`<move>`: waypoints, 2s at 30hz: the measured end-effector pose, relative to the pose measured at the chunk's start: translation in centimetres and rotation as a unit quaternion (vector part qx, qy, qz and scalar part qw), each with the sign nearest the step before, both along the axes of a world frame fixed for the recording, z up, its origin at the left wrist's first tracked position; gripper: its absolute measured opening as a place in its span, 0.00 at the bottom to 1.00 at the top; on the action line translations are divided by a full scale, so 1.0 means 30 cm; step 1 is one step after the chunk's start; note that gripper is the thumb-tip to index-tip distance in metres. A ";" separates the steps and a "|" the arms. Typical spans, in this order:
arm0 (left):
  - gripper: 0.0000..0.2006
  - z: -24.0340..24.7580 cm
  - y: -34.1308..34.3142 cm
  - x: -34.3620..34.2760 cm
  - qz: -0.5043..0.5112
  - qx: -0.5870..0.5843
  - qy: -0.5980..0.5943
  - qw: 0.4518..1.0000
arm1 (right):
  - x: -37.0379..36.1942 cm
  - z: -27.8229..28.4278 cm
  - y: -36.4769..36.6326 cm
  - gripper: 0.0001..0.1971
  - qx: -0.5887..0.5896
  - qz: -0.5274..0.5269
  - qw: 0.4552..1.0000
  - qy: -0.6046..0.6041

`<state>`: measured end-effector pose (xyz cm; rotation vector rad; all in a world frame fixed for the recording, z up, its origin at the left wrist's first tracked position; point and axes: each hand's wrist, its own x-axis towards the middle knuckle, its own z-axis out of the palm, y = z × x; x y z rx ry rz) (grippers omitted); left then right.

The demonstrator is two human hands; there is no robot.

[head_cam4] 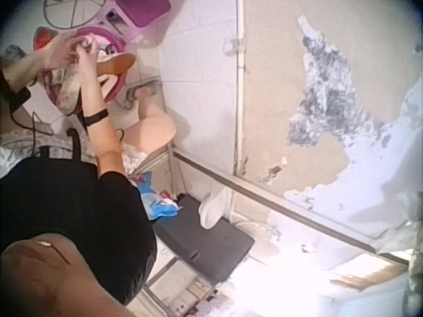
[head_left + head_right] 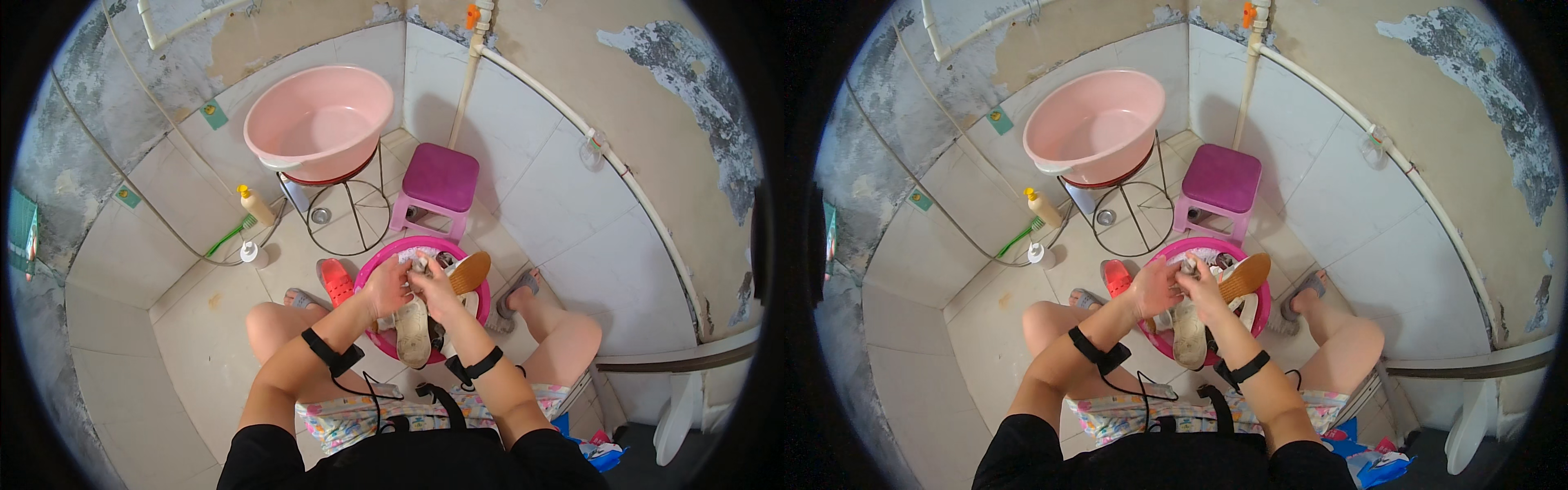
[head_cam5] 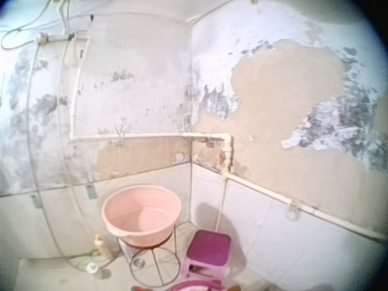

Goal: The recorder is sitting in a bathroom washing and scrubbing a pair of shoes in a pink plastic bucket filled with water and detergent.

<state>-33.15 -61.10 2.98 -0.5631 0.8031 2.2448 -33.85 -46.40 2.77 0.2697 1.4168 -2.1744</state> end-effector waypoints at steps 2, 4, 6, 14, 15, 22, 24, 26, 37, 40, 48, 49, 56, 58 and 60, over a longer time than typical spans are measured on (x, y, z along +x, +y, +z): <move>0.28 -0.022 0.005 -0.005 0.035 0.007 -0.024 0.999 | -0.015 -0.081 -0.026 0.20 0.072 -0.011 0.997 -0.017; 0.29 -0.082 -0.015 -0.029 0.049 -0.037 -0.018 0.998 | -0.093 -0.135 -0.027 0.15 0.035 -0.054 0.995 -0.078; 0.28 -0.080 -0.012 -0.055 0.093 -0.130 -0.034 0.987 | -0.206 -0.201 -0.001 0.12 0.031 -0.148 0.977 -0.148; 0.19 -0.040 -0.033 -0.127 0.126 -0.105 -0.058 0.985 | -0.744 -0.270 0.118 0.15 -0.122 -0.194 0.972 -0.041; 0.18 -0.065 -0.069 -0.122 0.162 -0.109 -0.082 0.977 | -0.738 -0.206 0.061 0.20 -0.091 -0.189 0.975 -0.072; 0.19 -0.055 -0.164 -0.140 0.278 -0.163 -0.077 0.943 | -0.579 -0.560 -0.062 0.18 0.205 -0.085 0.950 -0.222; 0.20 -0.030 -0.171 -0.127 0.283 -0.160 -0.076 0.943 | -0.487 -0.695 -0.101 0.12 0.216 -0.052 0.936 -0.274; 0.21 -0.012 -0.184 -0.109 0.280 -0.152 -0.063 0.946 | -0.428 -0.811 -0.121 0.18 0.190 0.016 0.944 -0.270; 0.22 -0.016 -0.279 -0.033 0.306 -0.131 -0.064 0.941 | -0.264 -0.784 -0.390 0.33 0.639 0.286 0.704 0.120; 0.21 -0.021 -0.289 -0.027 0.304 -0.124 -0.052 0.943 | -0.281 -0.792 -0.362 0.26 0.609 0.249 0.745 0.109; 0.20 -0.020 -0.298 -0.013 0.284 -0.151 -0.040 0.946 | -0.227 -0.544 -0.243 0.10 0.251 0.015 0.967 -0.034; 0.20 -0.018 -0.287 -0.012 0.260 -0.184 -0.043 0.947 | -0.232 -0.551 -0.203 0.09 0.318 0.008 0.946 -0.056; 0.20 -0.079 -0.177 0.087 0.099 -0.147 -0.079 0.981 | -0.062 -0.323 -0.082 0.12 0.067 -0.098 0.993 0.017; 0.15 -0.101 -0.114 0.110 -0.044 -0.132 -0.100 0.985 | -0.033 -0.275 -0.071 0.14 0.042 -0.104 0.993 0.028; 0.14 -0.161 -0.070 0.133 -0.019 -0.131 -0.066 0.989 | 0.000 -0.206 -0.075 0.15 0.027 -0.080 0.996 0.014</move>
